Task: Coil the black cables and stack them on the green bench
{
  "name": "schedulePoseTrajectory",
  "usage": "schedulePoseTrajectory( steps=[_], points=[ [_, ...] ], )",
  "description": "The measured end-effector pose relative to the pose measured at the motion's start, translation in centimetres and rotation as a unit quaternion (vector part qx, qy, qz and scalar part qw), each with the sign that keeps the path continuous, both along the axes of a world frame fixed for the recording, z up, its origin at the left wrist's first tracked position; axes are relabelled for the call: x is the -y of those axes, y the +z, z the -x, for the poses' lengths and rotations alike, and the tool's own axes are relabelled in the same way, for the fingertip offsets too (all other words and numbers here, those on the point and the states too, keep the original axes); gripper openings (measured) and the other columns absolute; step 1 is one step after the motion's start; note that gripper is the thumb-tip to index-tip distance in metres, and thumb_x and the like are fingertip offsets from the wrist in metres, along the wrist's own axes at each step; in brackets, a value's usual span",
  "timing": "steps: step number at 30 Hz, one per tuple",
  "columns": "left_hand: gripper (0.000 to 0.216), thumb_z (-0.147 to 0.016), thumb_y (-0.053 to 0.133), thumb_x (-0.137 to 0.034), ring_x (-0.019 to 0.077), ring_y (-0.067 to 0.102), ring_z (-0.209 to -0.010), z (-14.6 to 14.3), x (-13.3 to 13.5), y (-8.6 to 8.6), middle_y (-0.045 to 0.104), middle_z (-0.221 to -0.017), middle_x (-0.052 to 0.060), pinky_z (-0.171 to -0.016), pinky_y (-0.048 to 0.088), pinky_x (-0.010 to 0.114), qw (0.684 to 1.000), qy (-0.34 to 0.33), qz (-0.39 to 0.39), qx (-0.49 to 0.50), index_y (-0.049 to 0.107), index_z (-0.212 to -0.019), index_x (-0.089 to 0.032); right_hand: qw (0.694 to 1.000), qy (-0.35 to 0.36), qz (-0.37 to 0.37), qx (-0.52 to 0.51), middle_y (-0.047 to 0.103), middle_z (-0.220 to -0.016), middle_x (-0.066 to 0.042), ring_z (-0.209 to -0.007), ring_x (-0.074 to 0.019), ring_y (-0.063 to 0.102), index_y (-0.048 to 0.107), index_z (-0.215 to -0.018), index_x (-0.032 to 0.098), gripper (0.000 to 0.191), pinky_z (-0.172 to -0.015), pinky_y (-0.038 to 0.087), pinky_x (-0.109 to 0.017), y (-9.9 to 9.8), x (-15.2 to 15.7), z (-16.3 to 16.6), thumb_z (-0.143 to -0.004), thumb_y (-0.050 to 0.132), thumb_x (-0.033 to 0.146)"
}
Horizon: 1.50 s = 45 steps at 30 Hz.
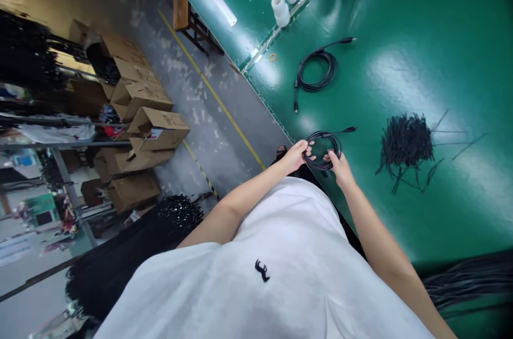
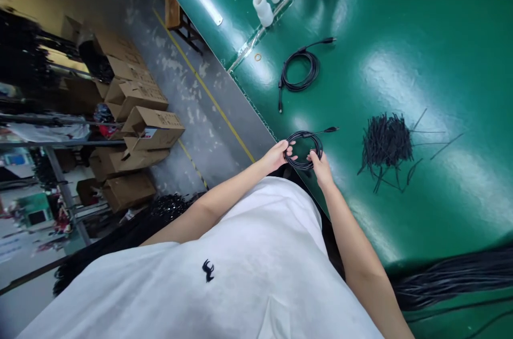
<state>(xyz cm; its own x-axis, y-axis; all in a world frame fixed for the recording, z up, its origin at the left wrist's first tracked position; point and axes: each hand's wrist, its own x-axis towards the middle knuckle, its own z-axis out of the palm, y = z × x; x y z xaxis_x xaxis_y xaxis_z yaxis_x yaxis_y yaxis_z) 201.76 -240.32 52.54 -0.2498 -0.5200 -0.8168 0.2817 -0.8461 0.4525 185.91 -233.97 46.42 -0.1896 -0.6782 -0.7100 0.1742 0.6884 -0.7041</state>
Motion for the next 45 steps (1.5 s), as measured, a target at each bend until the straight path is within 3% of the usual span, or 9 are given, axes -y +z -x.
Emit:
schedulePoseTrajectory(
  steps=[7,12,14,19,24,30,35,40,45],
  points=[
    [0.016,-0.101,0.049,-0.026,0.0052,0.044,-0.064,2.1,6.0,0.2,0.046,-0.073,-0.005,-0.084,0.055,0.027,0.996,-0.008,0.066,-0.067,0.061,-0.100,-0.016,0.994,-0.024,0.064,-0.082,0.059,-0.072,0.000,-0.049,-0.0107,0.046,0.058,-0.110,0.015,0.062,-0.043,0.037,-0.025,0.3,5.2,1.8,-0.083,0.051,0.071],
    [0.023,-0.100,0.050,-0.032,0.0087,0.049,-0.070,0.2,8.9,1.8,0.049,-0.075,-0.003,-0.088,0.052,0.031,0.973,-0.110,0.197,-0.050,0.063,-0.109,-0.016,0.979,-0.023,0.114,-0.169,0.066,-0.089,-0.006,-0.073,-0.0157,0.060,0.060,-0.111,0.016,0.059,-0.065,0.050,-0.030,1.5,8.5,1.4,-0.084,0.055,0.068],
    [0.026,-0.098,0.052,-0.031,0.0143,0.057,-0.084,-0.5,9.7,3.5,0.058,-0.085,0.002,-0.098,0.049,0.037,0.923,-0.204,0.325,-0.031,0.065,-0.114,-0.016,0.975,-0.058,0.123,-0.176,0.067,-0.103,-0.007,-0.086,-0.0165,0.064,0.058,-0.114,0.020,0.056,-0.074,0.052,-0.031,2.4,8.0,0.9,-0.084,0.056,0.067],
    [0.019,-0.089,0.057,-0.015,0.0247,0.058,-0.116,1.3,15.1,6.1,0.063,-0.102,0.006,-0.117,0.031,0.055,0.703,-0.405,0.578,-0.086,0.070,-0.102,-0.018,0.977,-0.159,0.036,-0.137,0.067,-0.096,-0.005,-0.079,-0.0132,0.063,0.060,-0.104,0.019,0.055,-0.074,0.052,-0.029,4.4,4.6,-2.3,-0.076,0.064,0.066],
    [0.023,-0.079,0.055,0.001,0.0190,0.057,-0.120,4.5,22.6,1.9,0.062,-0.091,0.004,-0.121,0.026,0.050,0.638,-0.489,0.585,-0.106,0.066,-0.073,-0.018,0.981,-0.146,-0.043,-0.122,0.068,-0.089,-0.006,-0.077,-0.0156,0.064,0.064,-0.097,0.017,0.058,-0.074,0.054,-0.033,4.5,1.8,-7.8,-0.064,0.072,0.064],
    [0.028,-0.085,0.048,0.002,0.0177,0.046,-0.137,1.6,25.6,-4.7,0.067,-0.105,0.010,-0.125,0.016,0.045,0.590,-0.533,0.604,0.058,0.063,-0.074,-0.018,0.986,-0.114,-0.087,-0.087,0.071,-0.097,-0.009,-0.085,-0.0190,0.067,0.067,-0.102,0.017,0.059,-0.081,0.055,-0.035,3.5,-0.1,-13.1,-0.068,0.066,0.066],
    [0.032,-0.097,0.039,-0.010,0.0185,0.044,-0.140,1.4,24.6,-4.8,0.062,-0.130,0.014,-0.123,0.024,0.044,0.557,-0.508,0.646,0.121,0.069,-0.105,-0.015,0.994,-0.005,-0.091,-0.068,0.072,-0.096,-0.008,-0.084,-0.0198,0.067,0.069,-0.099,0.018,0.053,-0.082,0.054,-0.036,2.2,1.1,-12.8,-0.071,0.066,0.062],
    [0.050,-0.100,0.023,-0.009,0.0216,0.049,-0.139,6.0,25.3,-4.5,0.061,-0.137,0.016,-0.120,0.034,0.040,0.439,-0.487,0.742,0.140,0.069,-0.118,-0.008,0.989,0.075,-0.075,-0.101,0.072,-0.094,-0.008,-0.086,-0.0223,0.067,0.069,-0.100,0.018,0.055,-0.087,0.052,-0.040,1.1,3.6,-10.7,-0.071,0.063,0.064],
    [0.044,-0.093,0.033,-0.004,0.0317,0.053,-0.135,7.4,25.2,-5.1,0.063,-0.134,0.020,-0.114,0.043,0.049,0.465,-0.464,0.725,0.208,0.073,-0.111,-0.004,0.981,0.130,-0.076,-0.125,0.072,-0.097,-0.009,-0.091,-0.0241,0.067,0.068,-0.106,0.019,0.053,-0.089,0.052,-0.040,0.6,4.6,-9.7,-0.076,0.057,0.062]
  ],
)
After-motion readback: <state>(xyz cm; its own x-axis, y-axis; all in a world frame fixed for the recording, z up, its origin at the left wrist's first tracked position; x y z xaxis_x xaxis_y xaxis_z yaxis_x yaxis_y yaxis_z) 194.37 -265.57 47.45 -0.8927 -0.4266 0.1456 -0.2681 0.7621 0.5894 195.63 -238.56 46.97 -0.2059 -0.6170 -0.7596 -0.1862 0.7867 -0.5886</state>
